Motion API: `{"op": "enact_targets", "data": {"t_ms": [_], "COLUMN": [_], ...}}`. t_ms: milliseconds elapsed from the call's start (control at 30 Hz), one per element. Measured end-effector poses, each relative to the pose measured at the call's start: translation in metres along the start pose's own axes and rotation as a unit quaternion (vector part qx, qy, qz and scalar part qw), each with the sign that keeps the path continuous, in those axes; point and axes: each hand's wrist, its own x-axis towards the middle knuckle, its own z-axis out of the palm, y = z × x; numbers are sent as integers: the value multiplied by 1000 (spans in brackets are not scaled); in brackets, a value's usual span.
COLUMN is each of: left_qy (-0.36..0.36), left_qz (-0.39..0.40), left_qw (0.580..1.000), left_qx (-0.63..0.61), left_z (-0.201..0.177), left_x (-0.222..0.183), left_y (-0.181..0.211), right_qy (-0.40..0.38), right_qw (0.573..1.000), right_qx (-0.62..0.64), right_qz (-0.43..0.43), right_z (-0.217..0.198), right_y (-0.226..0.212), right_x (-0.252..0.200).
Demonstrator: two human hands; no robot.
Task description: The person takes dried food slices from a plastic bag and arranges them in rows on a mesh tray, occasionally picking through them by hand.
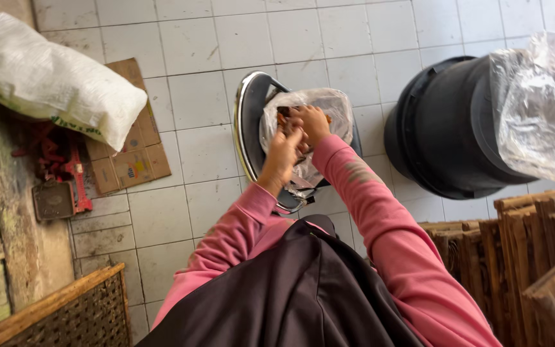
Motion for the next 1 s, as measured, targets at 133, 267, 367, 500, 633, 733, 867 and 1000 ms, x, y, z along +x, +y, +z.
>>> {"op": "enact_targets", "data": {"t_ms": [133,267,367,500,633,733,867,1000], "left_qy": [30,137,160,179,251,291,273,269], "left_qz": [-72,-107,-98,-24,-54,-16,-20,-54], "left_qw": [997,985,981,983,965,953,955,960], "left_qx": [-14,-9,-43,-24,-48,-80,-119,-55], "left_z": [-6,-6,-10,-10,-16,-29,-54,-66], "left_x": [11,25,38,71,115,144,163,162], "left_y": [-59,-102,-111,-107,-104,-109,-114,-113], "right_qy": [-11,-5,-24,-17,-48,50,-64,-45], "right_qw": [998,995,996,999,995,702,590,790], "right_qx": [-63,-97,-89,-37,64,653,750,589], "right_qz": [-10,-14,-19,-4,56,280,292,164], "right_z": [36,55,61,61,48,34,12,8], "right_y": [29,45,48,51,51,40,39,35], "right_x": [-6,-10,-12,-14,-7,-3,-15,-23]}}
